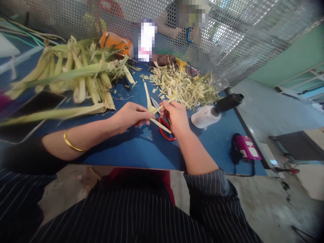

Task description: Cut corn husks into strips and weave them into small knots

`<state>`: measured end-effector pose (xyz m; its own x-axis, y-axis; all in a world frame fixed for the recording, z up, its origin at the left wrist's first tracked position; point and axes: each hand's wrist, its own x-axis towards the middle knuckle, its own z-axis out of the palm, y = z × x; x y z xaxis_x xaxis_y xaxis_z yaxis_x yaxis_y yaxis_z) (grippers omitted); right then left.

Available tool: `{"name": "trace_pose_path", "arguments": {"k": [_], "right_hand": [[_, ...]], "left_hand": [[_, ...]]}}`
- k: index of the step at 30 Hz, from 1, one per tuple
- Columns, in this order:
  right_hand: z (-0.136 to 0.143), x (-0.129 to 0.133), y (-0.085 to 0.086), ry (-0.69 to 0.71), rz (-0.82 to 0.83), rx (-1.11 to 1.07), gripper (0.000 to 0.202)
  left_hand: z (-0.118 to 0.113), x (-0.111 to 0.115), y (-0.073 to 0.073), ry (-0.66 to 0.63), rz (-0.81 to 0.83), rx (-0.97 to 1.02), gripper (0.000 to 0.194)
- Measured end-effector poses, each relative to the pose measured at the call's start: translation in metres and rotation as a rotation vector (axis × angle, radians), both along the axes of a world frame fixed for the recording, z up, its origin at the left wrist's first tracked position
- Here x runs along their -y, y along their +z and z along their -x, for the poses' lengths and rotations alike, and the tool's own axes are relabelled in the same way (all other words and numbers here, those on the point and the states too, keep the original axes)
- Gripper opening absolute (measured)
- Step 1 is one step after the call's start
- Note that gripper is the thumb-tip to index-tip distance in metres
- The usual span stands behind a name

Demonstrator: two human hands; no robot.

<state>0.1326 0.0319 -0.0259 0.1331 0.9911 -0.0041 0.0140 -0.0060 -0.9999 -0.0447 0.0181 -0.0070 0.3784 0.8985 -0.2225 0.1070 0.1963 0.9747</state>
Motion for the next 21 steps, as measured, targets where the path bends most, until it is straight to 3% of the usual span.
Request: {"name": "trace_pose_path", "arguments": {"k": [4,5,6,10,12,16,21], "right_hand": [[-0.006,0.007,0.009,-0.303,-0.507,0.42,0.016],[-0.006,0.012,0.012,-0.309,-0.608,0.524,0.015],[-0.004,0.017,0.014,-0.247,-0.694,0.628,0.014],[0.007,0.029,0.017,0.276,-0.92,1.175,0.022],[0.012,0.028,0.015,0.425,-0.962,1.378,0.029],[0.013,0.023,0.011,0.444,-0.962,1.484,0.031],[0.014,0.025,0.006,0.413,-1.011,1.398,0.029]], "left_hand": [[0.001,-0.004,-0.001,0.152,0.125,0.132,0.019],[0.002,-0.006,0.0,0.174,0.153,0.178,0.019],[0.003,-0.007,0.0,0.181,0.179,0.224,0.018],[0.007,-0.011,0.001,0.137,0.24,0.366,0.005],[0.008,-0.013,0.001,0.12,0.24,0.386,0.009],[0.006,-0.014,-0.002,0.145,0.212,0.403,0.015],[0.006,-0.014,-0.005,0.162,0.193,0.392,0.012]]}}
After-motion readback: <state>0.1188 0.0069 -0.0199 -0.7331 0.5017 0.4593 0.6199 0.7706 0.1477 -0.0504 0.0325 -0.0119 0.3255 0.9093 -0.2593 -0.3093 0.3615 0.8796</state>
